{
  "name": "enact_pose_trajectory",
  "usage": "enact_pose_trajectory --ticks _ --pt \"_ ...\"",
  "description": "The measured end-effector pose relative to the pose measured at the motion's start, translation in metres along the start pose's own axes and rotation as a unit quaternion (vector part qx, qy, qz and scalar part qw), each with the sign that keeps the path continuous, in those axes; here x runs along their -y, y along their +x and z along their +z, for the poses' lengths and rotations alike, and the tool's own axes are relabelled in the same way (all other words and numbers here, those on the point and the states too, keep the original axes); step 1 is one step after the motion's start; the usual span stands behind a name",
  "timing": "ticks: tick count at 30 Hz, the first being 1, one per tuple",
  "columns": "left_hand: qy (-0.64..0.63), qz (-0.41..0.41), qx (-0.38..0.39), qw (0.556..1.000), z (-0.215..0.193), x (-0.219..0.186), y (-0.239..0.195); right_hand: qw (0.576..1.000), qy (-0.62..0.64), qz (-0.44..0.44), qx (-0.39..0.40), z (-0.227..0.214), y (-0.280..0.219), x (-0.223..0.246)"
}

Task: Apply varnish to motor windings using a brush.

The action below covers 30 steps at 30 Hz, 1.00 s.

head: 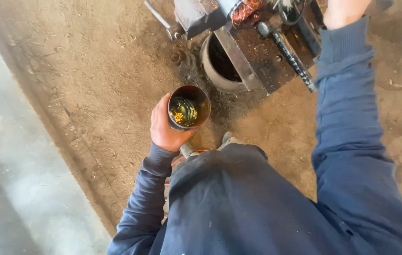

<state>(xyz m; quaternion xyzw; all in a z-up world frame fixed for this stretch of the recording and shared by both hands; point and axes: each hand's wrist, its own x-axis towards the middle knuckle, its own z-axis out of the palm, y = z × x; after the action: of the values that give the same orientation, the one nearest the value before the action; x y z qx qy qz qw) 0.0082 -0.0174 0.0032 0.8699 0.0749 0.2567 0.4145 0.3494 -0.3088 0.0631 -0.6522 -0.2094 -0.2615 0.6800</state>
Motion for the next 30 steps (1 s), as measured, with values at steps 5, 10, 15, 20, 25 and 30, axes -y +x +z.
enact_pose_trajectory --ticks 5,10,15,20,25,30 --pt "0.031 0.001 -0.034 0.999 0.020 -0.031 0.007 0.997 0.061 0.048 0.002 -0.009 0.018 -0.030" --pt "0.041 -0.014 -0.050 0.998 0.044 -0.060 0.010 0.988 0.116 0.100 0.012 -0.003 0.025 -0.073" --pt "0.062 -0.040 -0.055 0.996 0.069 -0.076 0.012 0.979 0.155 0.130 0.008 0.006 0.016 -0.038" --pt "0.072 -0.036 -0.054 0.995 0.086 -0.086 0.012 0.975 0.152 0.159 0.019 -0.001 -0.006 -0.056" --pt "0.072 -0.052 -0.055 0.995 0.096 -0.097 0.013 0.977 0.142 0.157 0.027 0.008 -0.039 -0.068" --pt "0.080 -0.066 -0.063 0.993 0.095 -0.098 0.007 0.986 0.101 0.120 0.054 -0.012 -0.069 -0.027"
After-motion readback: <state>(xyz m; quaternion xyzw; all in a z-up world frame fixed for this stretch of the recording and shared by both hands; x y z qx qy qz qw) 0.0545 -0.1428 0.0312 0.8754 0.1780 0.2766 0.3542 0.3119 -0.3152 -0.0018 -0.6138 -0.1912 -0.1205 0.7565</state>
